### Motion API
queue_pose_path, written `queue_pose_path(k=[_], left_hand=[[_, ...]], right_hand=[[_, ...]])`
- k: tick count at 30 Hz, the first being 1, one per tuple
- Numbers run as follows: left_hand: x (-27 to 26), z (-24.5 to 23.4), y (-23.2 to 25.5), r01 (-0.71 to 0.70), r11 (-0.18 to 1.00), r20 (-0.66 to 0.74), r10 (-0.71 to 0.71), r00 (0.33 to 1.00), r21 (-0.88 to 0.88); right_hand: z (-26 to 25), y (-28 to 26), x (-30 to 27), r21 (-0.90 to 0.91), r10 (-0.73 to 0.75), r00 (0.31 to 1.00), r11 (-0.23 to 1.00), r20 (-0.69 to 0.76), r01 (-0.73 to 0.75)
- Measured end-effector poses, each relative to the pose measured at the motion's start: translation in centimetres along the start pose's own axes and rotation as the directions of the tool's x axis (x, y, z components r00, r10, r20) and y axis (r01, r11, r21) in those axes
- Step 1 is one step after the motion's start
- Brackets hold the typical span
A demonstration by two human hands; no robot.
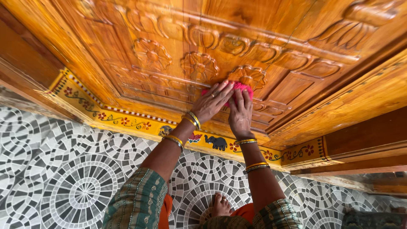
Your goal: The person cleans a wooden door using a pink cloth and a spray bottle. They wipe the carved surface and the painted bottom frame, occasionally spraying the cloth with liquid to continue cleaning.
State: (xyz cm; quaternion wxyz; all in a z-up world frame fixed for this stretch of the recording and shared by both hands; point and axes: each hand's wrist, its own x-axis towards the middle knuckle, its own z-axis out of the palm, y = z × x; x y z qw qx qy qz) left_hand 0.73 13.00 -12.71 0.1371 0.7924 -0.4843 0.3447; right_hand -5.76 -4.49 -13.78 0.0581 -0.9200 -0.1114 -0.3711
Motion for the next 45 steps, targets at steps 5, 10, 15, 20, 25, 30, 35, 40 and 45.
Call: queue_pose_path(k=[5, 10, 15, 20, 25, 30, 35, 40, 45], left_hand=[[0.9, -5.8, 1.7, 0.044, 0.999, -0.041, -0.044, 0.998, 0.011], [3.1, -13.2, -1.1, -0.020, 0.993, -0.088, 0.030, 0.996, 0.113], [2.2, -15.0, -5.9, 0.033, 0.966, -0.022, -0.028, 0.999, 0.258], [-0.3, -12.4, -7.9, 0.006, 0.969, 0.040, -0.016, 0.999, 0.249], [-1.6, -8.7, -7.7, 0.059, 0.985, 0.004, -0.060, 0.998, 0.165], [-2.9, -5.7, -6.2, 0.122, 0.989, -0.008, -0.121, 0.993, 0.082], [-5.0, -2.3, -3.3, 0.227, 0.974, -0.015, -0.227, 0.974, -0.003], [-6.1, -3.2, -1.9, 0.308, 0.945, -0.027, -0.313, 0.949, -0.109], [-3.5, -6.4, -0.9, 0.384, 0.903, -0.149, -0.414, 0.898, -0.193]], right_hand=[[-5.2, -4.0, 2.9, 0.204, -0.005, 0.988, 0.978, -0.152, 0.036], [-8.9, -8.0, 8.3, 0.234, -0.018, 0.957, 0.968, -0.290, 0.089], [-6.7, -9.3, 11.6, 0.087, -0.151, 0.974, 0.982, -0.168, 0.167], [-2.0, -9.2, 10.5, -0.056, -0.124, 0.992, 0.990, 0.039, 0.126], [3.0, -8.2, 8.5, -0.046, -0.030, 0.998, 0.999, -0.049, 0.028], [5.5, -8.0, 6.2, 0.046, 0.008, 0.988, 0.999, -0.156, -0.001], [5.0, -7.3, 3.5, 0.180, -0.026, 0.986, 0.982, -0.164, 0.056], [1.9, -8.3, 3.6, 0.408, 0.091, 0.992, 0.912, -0.083, -0.050], [-2.1, -10.1, 5.1, 0.497, 0.090, 0.970, 0.867, -0.225, 0.035]])
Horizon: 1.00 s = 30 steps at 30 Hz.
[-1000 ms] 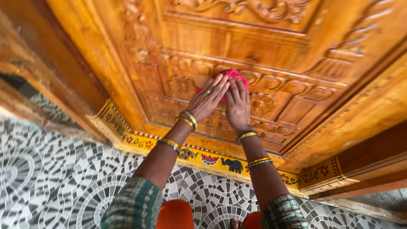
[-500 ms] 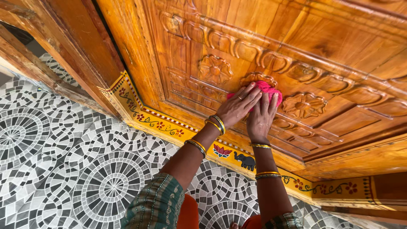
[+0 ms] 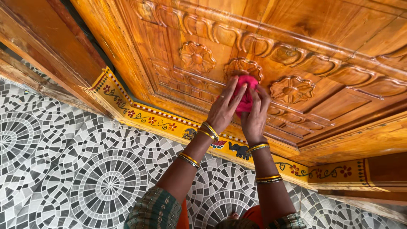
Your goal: The person cleans a wooden door using a pink cloth and a spray bottle. They wipe the carved surface and the painted bottom frame, occasionally spraying the cloth with liquid to continue cleaning.
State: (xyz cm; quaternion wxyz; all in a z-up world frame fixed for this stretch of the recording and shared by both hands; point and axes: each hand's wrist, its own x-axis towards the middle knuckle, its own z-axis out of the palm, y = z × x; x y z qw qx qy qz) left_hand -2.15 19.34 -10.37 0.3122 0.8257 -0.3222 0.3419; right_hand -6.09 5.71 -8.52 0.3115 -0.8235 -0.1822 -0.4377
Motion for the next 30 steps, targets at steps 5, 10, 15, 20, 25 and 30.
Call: queue_pose_path(k=[5, 10, 15, 20, 25, 30], left_hand=[[3.8, -2.8, 1.6, -0.154, 0.987, -0.093, 0.150, 0.984, -0.036], [11.7, -7.5, -0.6, -0.367, 0.915, -0.058, 0.380, 0.923, 0.167], [18.5, -9.5, -1.9, -0.355, 0.815, 0.011, 0.394, 0.919, 0.458], [16.1, -7.6, -3.1, -0.381, 0.799, 0.040, 0.411, 0.911, 0.464], [13.1, -6.8, -2.8, -0.406, 0.828, 0.114, 0.394, 0.912, 0.387], [14.1, -8.2, 1.3, -0.308, 0.927, 0.143, 0.283, 0.948, 0.213]], right_hand=[[-2.5, -1.1, 4.6, -0.214, -0.231, 0.973, 0.950, 0.005, 0.227], [-6.1, -0.8, 14.5, -0.415, -0.375, 0.925, 0.833, 0.061, 0.365], [-6.4, -2.1, 21.2, -0.647, -0.335, 0.920, 0.658, 0.206, 0.384], [-5.4, -1.6, 17.8, -0.678, -0.301, 0.904, 0.599, 0.303, 0.427], [-6.9, -0.6, 15.3, -0.706, -0.305, 0.864, 0.497, 0.401, 0.504], [-10.6, -3.0, 16.3, -0.506, -0.307, 0.873, 0.720, 0.380, 0.474]])
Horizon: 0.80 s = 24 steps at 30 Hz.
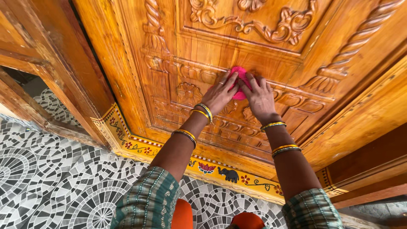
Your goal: The person cleans a wooden door using a pink cloth and a spray bottle. They wipe the carved surface and the painted bottom frame, occasionally spraying the cloth with liquid to continue cleaning.
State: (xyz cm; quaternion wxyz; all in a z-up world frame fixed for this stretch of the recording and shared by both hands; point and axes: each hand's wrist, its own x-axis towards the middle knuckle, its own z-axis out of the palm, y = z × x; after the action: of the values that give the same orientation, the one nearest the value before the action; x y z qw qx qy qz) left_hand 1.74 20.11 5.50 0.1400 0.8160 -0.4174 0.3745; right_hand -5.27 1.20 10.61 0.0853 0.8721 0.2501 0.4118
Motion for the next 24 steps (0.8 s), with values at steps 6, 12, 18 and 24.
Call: queue_pose_path(k=[6, 12, 18, 24], left_hand=[[8.5, -4.6, 3.2, -0.066, 0.992, -0.310, 0.031, 0.950, -0.103], [19.2, -11.0, 2.3, -0.085, 0.967, -0.358, 0.169, 0.918, 0.238], [20.5, -9.0, 2.6, 0.021, 0.976, -0.295, 0.045, 0.954, 0.217], [16.8, -5.7, 2.2, -0.038, 0.985, -0.241, 0.078, 0.967, 0.167]], right_hand=[[-7.9, 3.7, 3.7, 0.157, 0.058, 0.964, 0.988, -0.258, -0.017], [-15.8, 9.9, 10.3, -0.087, 0.016, 0.968, 0.995, -0.251, -0.039], [-12.3, 10.5, 10.6, -0.152, 0.066, 0.981, 0.984, -0.182, -0.095], [-7.0, 10.7, 6.6, -0.112, 0.124, 0.966, 0.982, -0.225, -0.152]])
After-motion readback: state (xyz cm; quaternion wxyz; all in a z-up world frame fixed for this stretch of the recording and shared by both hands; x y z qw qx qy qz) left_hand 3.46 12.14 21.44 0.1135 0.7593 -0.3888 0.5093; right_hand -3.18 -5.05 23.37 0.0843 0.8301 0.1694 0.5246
